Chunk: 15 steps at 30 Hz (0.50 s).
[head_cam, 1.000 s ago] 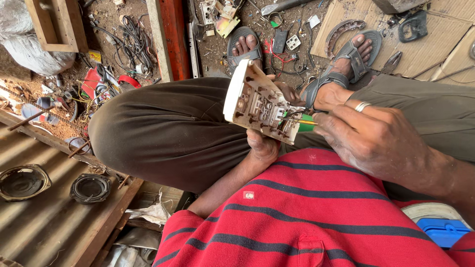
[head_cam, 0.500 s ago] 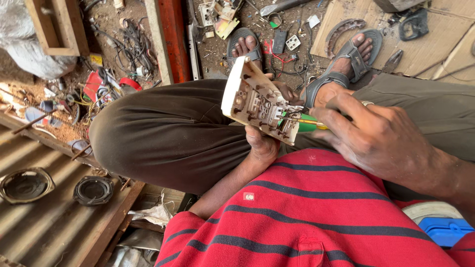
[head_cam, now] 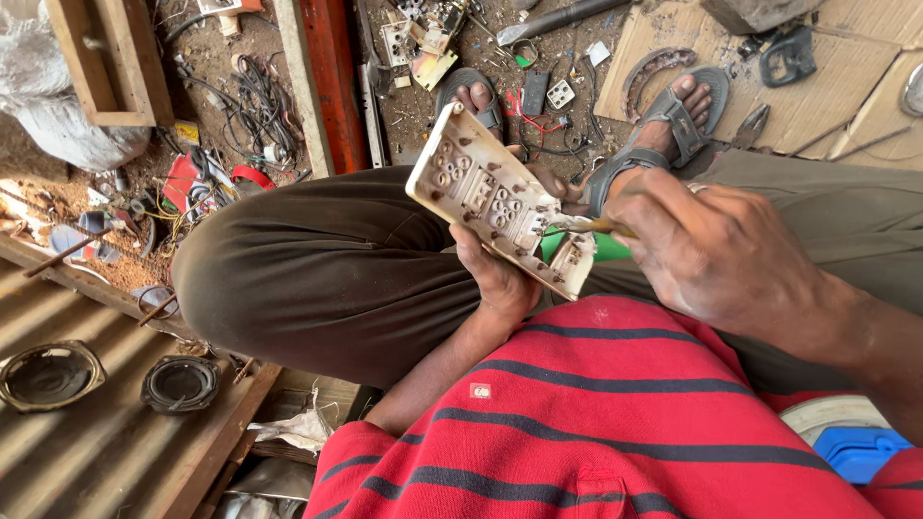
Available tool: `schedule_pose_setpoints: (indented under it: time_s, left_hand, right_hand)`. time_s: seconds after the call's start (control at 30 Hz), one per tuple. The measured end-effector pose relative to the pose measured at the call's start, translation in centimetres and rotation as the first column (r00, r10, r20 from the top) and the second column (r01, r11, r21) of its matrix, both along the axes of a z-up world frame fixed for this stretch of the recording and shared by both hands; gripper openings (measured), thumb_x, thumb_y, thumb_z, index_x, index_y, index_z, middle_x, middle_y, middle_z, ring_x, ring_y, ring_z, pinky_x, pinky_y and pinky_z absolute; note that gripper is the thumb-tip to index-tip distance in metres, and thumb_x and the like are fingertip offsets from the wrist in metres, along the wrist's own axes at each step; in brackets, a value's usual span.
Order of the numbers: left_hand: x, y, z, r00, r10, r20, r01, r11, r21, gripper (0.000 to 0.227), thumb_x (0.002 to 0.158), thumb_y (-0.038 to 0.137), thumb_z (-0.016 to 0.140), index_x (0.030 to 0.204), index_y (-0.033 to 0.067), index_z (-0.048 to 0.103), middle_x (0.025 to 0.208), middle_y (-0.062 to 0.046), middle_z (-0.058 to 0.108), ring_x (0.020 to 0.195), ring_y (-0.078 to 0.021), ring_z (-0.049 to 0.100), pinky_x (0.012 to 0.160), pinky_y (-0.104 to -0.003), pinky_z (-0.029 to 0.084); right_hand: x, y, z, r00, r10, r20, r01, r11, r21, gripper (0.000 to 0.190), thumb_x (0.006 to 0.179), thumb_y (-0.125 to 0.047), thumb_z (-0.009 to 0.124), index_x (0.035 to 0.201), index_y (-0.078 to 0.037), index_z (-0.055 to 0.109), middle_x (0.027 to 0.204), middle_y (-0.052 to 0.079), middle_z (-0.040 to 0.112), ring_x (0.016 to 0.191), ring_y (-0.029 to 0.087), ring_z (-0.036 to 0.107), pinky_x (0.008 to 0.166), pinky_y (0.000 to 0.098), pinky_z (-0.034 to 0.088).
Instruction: The person sits on the ground and uses a screwdriver to remove screws from a white plastic electrical component. They detach a small internal part, manipulate it with the tool, and then reattach it to the main housing.
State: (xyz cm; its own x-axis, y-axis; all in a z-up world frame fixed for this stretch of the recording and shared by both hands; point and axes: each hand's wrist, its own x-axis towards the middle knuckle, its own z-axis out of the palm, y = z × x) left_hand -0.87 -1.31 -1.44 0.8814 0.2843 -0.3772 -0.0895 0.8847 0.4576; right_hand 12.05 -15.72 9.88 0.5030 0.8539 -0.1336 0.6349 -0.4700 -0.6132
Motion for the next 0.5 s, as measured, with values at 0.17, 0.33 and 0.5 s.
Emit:
schedule_pose_setpoints:
  time_s: [0.17,0.33,0.5]
  left_hand:
    - [0.3,-0.2,0.4,0.999,-0.007,-0.048,0.006,1.000,-0.022,0.099,0.097,0.082,0.047,0.152,0.0005,0.039,0.115,-0.020,0.061,0.111,-0.0315,0.061,0.105,-0.047,0.051]
    - [-0.3,-0.6,0.1,0.998,-0.032,-0.062,0.028,0.998,-0.059,0.100,0.093,0.084,0.046,0.154,0.0049,0.040,0.121,-0.017,0.060,0.118,-0.0341,0.062,0.109,-0.048,0.050]
    - [-0.2,1.2,-0.8,0.987,0.158,-0.016,-0.159,0.976,-0.149,0.093,0.100,0.085,0.039,0.144,0.0027,0.043,0.114,-0.017,0.060,0.109,-0.0297,0.061,0.102,-0.045,0.052]
  right_hand:
    - [-0.9,0.6,-2.5,1.000,0.009,-0.015,-0.007,0.986,0.164,0.029,0.075,-0.016,0.081,0.098,-0.005,0.067,0.084,0.007,0.060,0.068,0.026,0.064,0.063,0.0391,0.053]
    - [-2.8,0.4,-4.1,0.996,0.064,0.069,-0.069,0.994,0.084,0.025,0.075,-0.012,0.080,0.098,-0.006,0.071,0.080,0.007,0.062,0.060,0.024,0.063,0.057,0.0406,0.051]
    - [-2.8,0.9,-3.4,0.991,0.133,-0.016,-0.129,0.983,0.133,0.020,0.077,-0.011,0.076,0.094,-0.005,0.069,0.081,0.009,0.061,0.062,0.026,0.064,0.058,0.0414,0.053]
